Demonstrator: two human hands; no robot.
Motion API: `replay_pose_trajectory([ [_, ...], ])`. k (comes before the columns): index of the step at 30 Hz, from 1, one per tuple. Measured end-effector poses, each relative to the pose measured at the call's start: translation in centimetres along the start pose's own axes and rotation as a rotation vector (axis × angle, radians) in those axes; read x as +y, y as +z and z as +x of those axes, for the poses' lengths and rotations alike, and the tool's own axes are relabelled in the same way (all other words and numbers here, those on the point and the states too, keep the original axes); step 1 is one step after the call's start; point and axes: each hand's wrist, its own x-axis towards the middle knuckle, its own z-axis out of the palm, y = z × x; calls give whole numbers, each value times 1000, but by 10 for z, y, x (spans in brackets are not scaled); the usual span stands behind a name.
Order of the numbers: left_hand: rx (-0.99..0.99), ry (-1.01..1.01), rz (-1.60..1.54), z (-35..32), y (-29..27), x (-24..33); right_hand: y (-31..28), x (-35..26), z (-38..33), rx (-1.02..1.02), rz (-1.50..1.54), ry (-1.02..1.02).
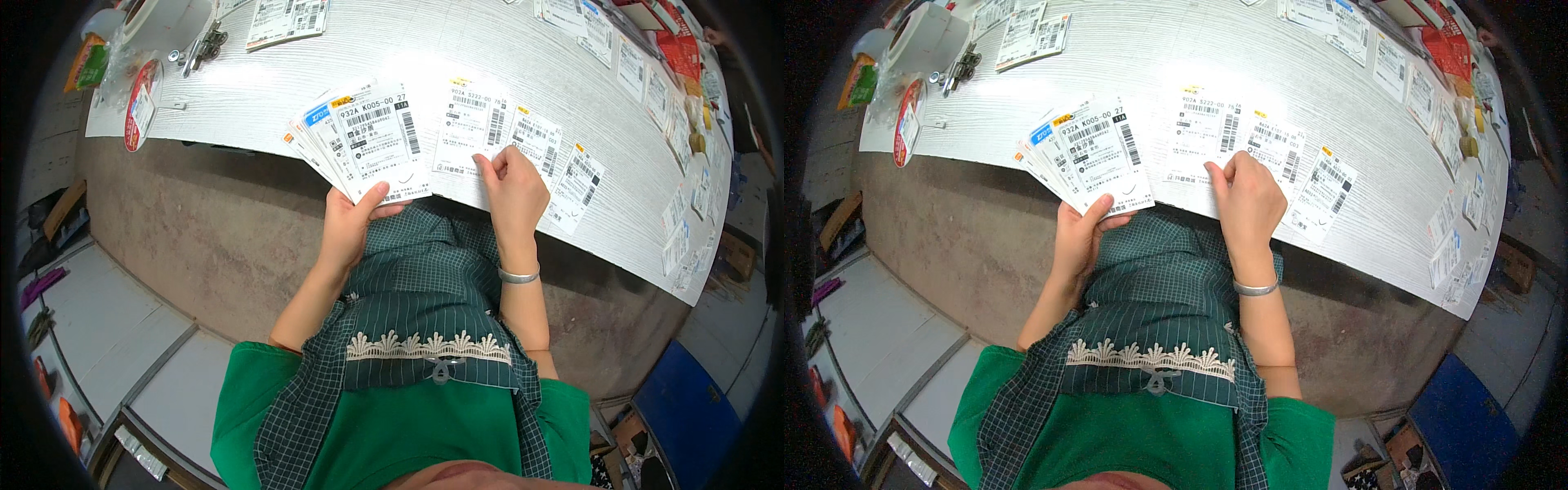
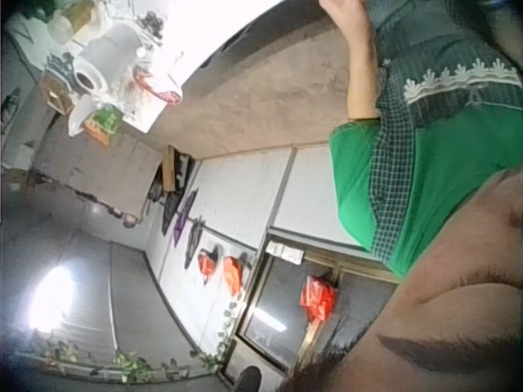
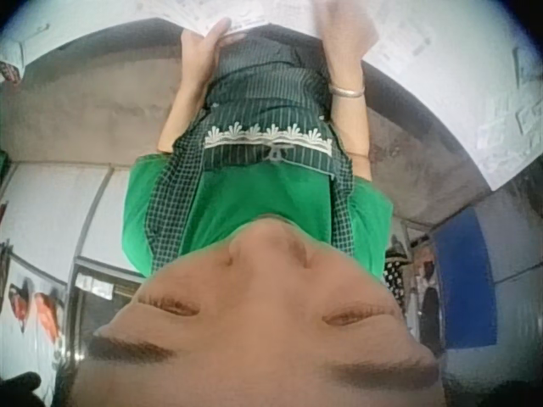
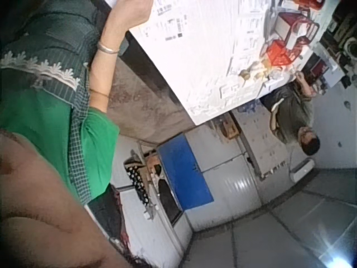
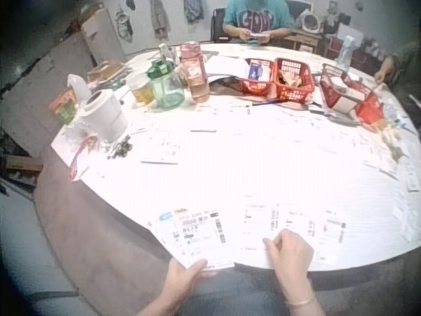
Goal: The person sorts printed shipping labels or stickers by hand at a table, picking them up from the surface and organizing them into a stack.
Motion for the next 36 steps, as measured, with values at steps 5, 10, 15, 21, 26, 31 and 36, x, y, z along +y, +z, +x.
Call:
replay_pose_trajectory([
  [5,17,14,8,-1,0,0,-14,-9,-9,-108,253,131],
  [10,11,40,-5,0,5,-4,-9,-28,-25,-260,873,179],
  [15,5,105,44,-3,11,-4,-4,-37,-26,-312,873,142],
  [21,-11,24,-29,-8,15,1,-7,-40,-27,-174,784,138],
  [26,-92,-52,-11,-9,12,7,-13,-33,-24,-222,667,66],
  [31,-133,-80,-8,-6,14,5,-8,-32,-27,-160,861,173],
  [36,-174,-101,-27,-6,29,3,-35,5,-34,-87,989,328],
])
